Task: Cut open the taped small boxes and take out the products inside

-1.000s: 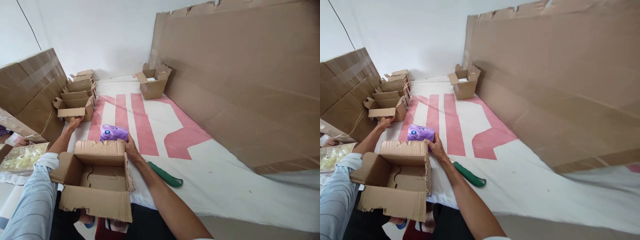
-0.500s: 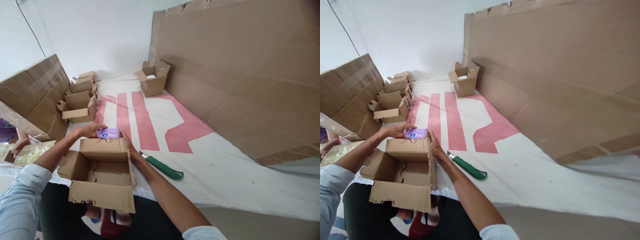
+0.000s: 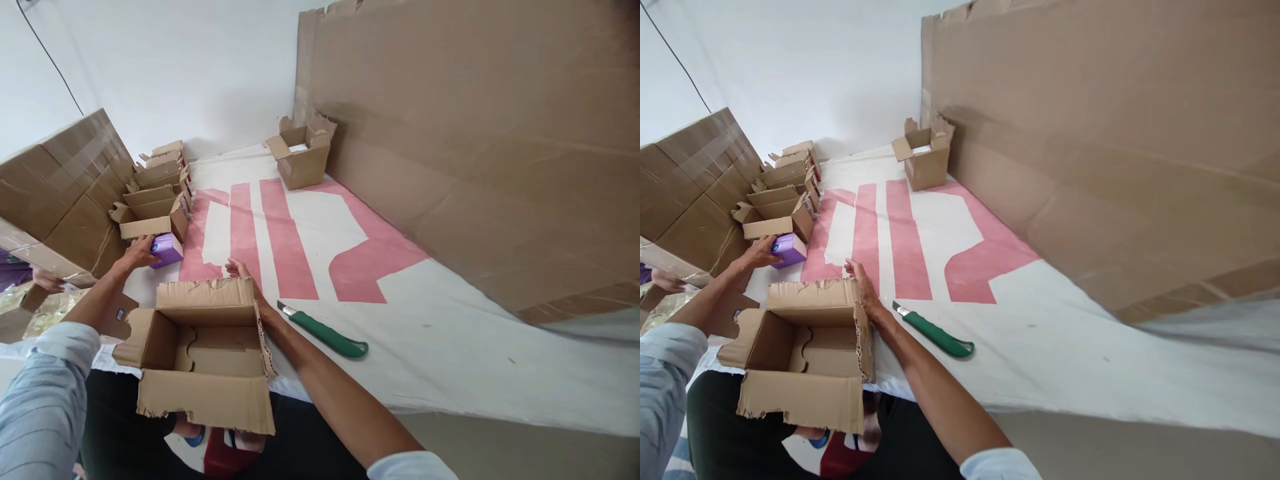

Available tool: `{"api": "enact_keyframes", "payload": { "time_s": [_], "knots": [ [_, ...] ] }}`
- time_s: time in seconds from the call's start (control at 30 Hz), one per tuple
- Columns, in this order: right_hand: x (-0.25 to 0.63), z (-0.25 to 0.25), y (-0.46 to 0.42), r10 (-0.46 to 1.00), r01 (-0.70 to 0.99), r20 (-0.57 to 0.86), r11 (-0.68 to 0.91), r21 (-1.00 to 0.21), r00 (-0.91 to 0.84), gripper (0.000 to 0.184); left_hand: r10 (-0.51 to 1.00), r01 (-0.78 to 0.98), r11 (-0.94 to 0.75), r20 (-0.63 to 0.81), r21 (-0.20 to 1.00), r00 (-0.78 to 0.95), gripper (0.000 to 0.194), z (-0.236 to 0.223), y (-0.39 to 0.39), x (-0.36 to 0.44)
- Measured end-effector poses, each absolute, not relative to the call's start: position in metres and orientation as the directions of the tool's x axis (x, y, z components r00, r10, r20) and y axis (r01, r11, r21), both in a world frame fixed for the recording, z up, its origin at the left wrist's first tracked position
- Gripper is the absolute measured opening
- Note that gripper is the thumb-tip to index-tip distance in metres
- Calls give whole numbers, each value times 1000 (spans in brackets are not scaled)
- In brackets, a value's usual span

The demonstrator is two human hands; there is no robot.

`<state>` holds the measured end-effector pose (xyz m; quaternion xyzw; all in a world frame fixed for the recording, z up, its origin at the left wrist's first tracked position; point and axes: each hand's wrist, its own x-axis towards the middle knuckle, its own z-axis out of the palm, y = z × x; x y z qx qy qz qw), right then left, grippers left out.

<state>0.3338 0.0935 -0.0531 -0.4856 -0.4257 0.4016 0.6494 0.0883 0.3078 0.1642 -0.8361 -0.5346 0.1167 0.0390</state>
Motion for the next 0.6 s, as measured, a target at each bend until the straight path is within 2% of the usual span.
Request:
{"api": "enact_keyframes", "payload": {
  "time_s": [0.07, 0.17, 0.4, 0.6],
  "knots": [
    [334, -53, 92, 935, -102, 170, 211, -972, 312, 81, 928, 904, -373, -93, -210, 362, 67, 157, 310, 92],
    [334, -52, 90, 930, -108, 171, 216, -970, 325, 82, 939, 911, -338, -11, -237, 345, 58, 148, 314, 100],
    [334, -51, 88, 925, -106, 194, 240, -965, 328, 79, 950, 936, -296, 40, -191, 309, 58, 144, 330, 117],
    [336, -48, 90, 923, -131, 163, 220, -967, 349, 73, 964, 937, -236, 56, -259, 258, 54, 153, 326, 132]
  ]
}}
